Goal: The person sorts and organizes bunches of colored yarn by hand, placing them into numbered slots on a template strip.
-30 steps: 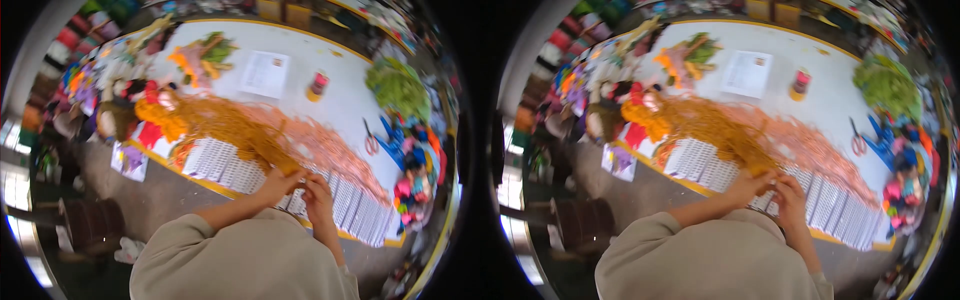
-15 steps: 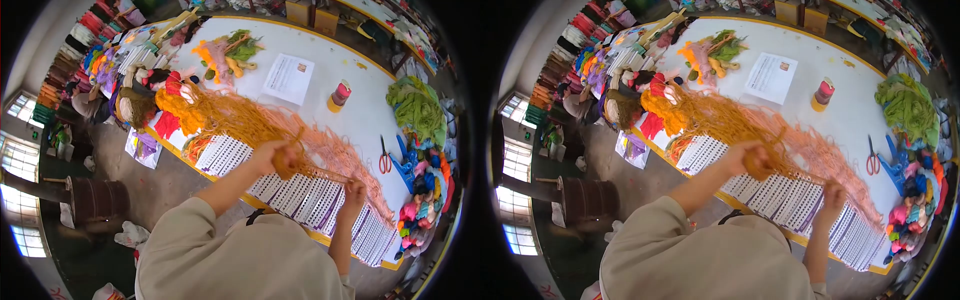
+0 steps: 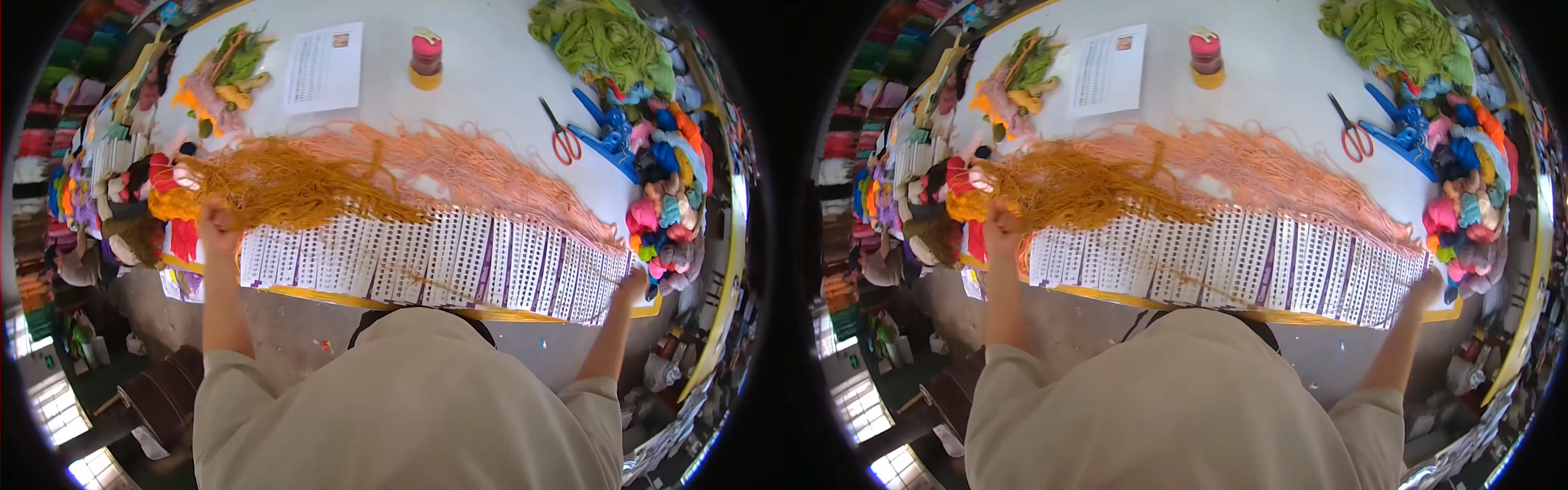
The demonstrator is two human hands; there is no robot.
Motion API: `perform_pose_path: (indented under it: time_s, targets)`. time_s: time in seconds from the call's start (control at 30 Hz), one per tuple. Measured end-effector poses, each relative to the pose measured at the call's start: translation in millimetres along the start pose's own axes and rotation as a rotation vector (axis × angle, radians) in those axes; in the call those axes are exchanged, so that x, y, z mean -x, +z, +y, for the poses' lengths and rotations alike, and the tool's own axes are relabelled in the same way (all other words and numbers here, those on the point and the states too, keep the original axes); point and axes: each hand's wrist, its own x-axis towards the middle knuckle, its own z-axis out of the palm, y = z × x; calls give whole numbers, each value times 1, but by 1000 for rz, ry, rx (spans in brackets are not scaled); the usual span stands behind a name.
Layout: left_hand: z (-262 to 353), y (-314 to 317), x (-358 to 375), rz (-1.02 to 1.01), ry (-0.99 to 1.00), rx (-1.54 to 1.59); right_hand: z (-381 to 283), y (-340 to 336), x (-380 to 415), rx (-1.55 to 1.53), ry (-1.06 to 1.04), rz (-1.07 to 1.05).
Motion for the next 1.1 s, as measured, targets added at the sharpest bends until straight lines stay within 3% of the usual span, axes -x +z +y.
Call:
perform_pose_path:
  time_s: [0.03,0.07,0.1,0.13,0.17,0.2,0.23,0.27,0.33,0.43,0.5,0.57,0.7,0.8,0.87,0.97,1.0,1.03,1.1]
  targets:
    - [-38,13,-8,-98,-143,-74,-46,22,24,-340,16,-208]
    - [-86,67,7,105,-134,-263,-97,42,49,-726,118,-419]
    - [-126,53,-2,-127,-409,-68,-150,61,74,-1007,274,-603]
    - [-169,57,-5,-100,-558,-133,-207,69,107,-918,411,-677]
    - [-203,88,3,77,-747,-248,-266,66,122,-528,143,-855]
    - [-233,118,14,58,-765,-357,-278,94,150,-708,-84,-892]
    - [-266,133,16,90,-785,-514,-308,98,162,-599,-56,-1117]
    - [-295,141,15,121,-802,-672,-333,104,178,-596,-163,-1136]
    - [-344,130,19,-80,-564,-1023,-369,107,193,-483,-319,-1201]
    - [-363,140,18,-178,-456,-1232,-376,129,208,-453,-323,-1293]
    - [-363,141,18,-162,-460,-1201,-374,132,206,-436,-291,-1339]
    - [-359,143,18,-79,-622,-1057,-378,129,200,-416,-264,-1391]
    - [-356,146,17,-75,-707,-914,-379,136,196,-439,-182,-1441]
    - [-370,133,9,-162,-601,-957,-376,142,196,-484,-113,-1506]
    - [-364,134,4,-321,-500,-1328,-372,144,198,-512,-92,-1524]
    - [-343,144,6,-211,-349,-1493,-366,150,203,-552,-99,-1506]
    - [-345,132,5,-97,-321,-1105,-365,153,204,-587,-55,-1520]
    - [-338,132,6,-100,-321,-1115,-365,154,204,-622,-9,-1537]
    - [-325,133,7,-6,-628,-608,-364,154,204,-628,2,-1547]
